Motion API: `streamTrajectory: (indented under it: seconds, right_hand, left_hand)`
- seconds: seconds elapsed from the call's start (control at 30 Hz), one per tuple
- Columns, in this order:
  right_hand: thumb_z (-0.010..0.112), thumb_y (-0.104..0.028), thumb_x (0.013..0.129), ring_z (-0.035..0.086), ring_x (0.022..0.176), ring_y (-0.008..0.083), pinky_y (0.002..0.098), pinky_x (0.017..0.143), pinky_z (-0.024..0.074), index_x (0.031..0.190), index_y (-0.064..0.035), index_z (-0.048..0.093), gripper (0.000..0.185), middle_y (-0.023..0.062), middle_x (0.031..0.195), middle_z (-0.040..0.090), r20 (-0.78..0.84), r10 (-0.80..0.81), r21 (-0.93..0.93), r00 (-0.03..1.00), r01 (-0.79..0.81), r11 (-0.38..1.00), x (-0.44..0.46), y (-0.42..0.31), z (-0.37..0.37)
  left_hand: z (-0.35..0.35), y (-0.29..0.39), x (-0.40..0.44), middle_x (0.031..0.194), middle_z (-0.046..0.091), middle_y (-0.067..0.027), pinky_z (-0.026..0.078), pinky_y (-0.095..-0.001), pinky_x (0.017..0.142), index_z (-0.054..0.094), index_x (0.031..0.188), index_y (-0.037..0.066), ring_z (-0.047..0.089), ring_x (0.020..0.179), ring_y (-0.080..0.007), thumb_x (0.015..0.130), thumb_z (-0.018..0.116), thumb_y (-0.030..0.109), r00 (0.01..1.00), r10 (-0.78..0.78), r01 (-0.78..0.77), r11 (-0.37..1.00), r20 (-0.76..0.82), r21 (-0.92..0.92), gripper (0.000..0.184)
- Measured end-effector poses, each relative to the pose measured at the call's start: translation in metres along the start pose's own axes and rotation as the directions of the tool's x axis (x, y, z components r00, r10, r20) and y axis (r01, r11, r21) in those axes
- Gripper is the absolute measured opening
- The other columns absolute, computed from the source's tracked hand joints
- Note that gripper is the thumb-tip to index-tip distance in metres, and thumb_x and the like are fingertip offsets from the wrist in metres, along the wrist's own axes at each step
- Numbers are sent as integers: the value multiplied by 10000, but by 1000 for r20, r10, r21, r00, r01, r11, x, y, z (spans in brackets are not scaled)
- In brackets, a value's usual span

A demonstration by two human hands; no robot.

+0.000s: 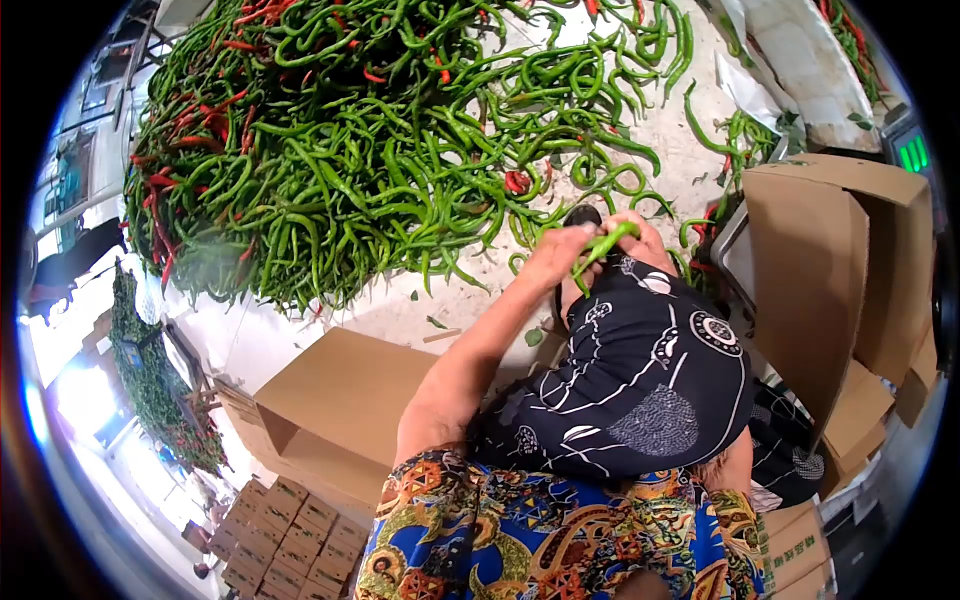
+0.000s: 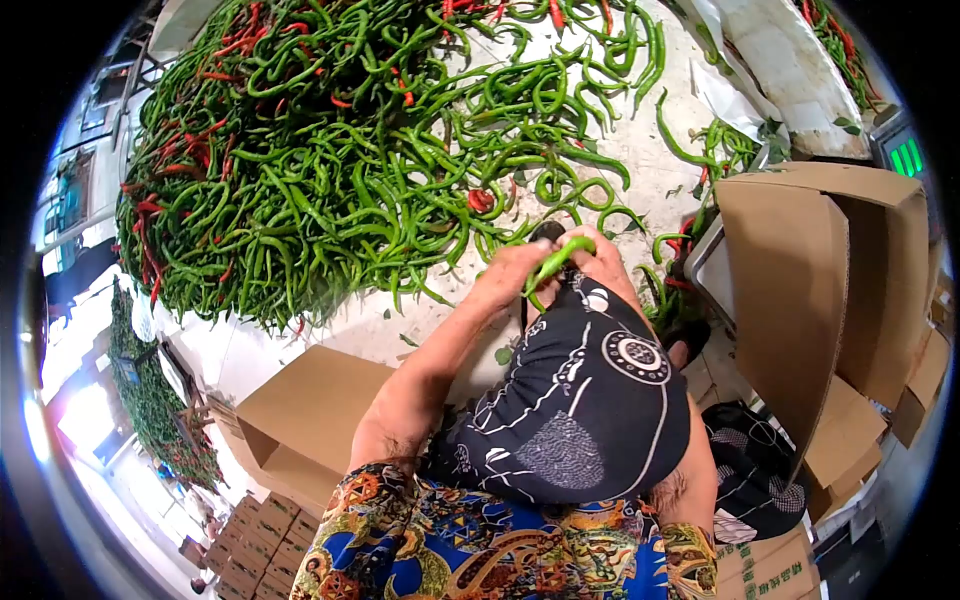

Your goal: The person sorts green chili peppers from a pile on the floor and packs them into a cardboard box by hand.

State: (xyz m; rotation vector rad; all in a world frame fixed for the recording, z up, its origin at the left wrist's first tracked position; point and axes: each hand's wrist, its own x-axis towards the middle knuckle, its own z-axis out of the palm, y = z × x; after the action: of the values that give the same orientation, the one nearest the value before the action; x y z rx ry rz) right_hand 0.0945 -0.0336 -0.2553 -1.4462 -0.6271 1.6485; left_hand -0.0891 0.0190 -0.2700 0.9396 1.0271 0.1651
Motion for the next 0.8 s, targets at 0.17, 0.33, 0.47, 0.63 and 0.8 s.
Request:
streamTrajectory:
  seconds: [0.17, 0.33, 0.47, 0.63, 0.8]
  right_hand:
    - [654, -176, 854, 526, 629, 107, 252, 596, 443, 969, -26, 582, 202, 5, 750, 551, -391, 58, -148, 919, -125, 981, -15, 1, -38]
    - [614, -164, 880, 496, 620, 85, 223, 556, 400, 1307, -15, 441, 485, 14, 746, 529, -363, 139, 144, 921, -92, 985, -38, -2, -42]
    - [561, -177, 913, 488, 653, 85, 213, 588, 384, 1387, -38, 385, 524, 24, 746, 545, -348, 177, 160, 921, -127, 979, -57, -19, -34]
    - [552, -156, 924, 487, 665, 84, 206, 628, 403, 1350, -85, 458, 442, 31, 792, 606, -253, 189, 116, 949, -164, 980, -51, 4, -27]
    - [567, -119, 923, 570, 727, 80, 211, 662, 470, 1331, -79, 476, 420, 51, 851, 646, -201, 163, 128, 966, -138, 982, -44, 7, -14]
  left_hand:
    - [-66, 1, -1, 1071, 576, -123, 419, -445, 811, 592, 1056, 70, 496, 1021, -331, 727, 609, 24, 687, 692, 0, 307, -223, 952, 333]
    - [-113, -7, 0, 1027, 525, -103, 360, -468, 878, 615, 898, 87, 468, 1028, -303, 690, 604, 107, 732, 677, -1, -106, 73, 994, 209]
    - [-117, 10, -10, 912, 543, -123, 439, -418, 774, 602, 973, 110, 543, 840, -333, 737, 624, 58, 751, 654, -48, 193, -92, 980, 242]
    - [-79, 13, -11, 858, 595, -142, 506, -433, 593, 576, 1045, 102, 615, 692, -334, 835, 629, 159, 721, 690, -237, 333, -65, 913, 225]
    - [-56, -25, 39, 951, 571, -168, 518, -477, 633, 574, 987, 80, 625, 746, -370, 781, 656, 121, 801, 510, 188, 283, -314, 940, 225]
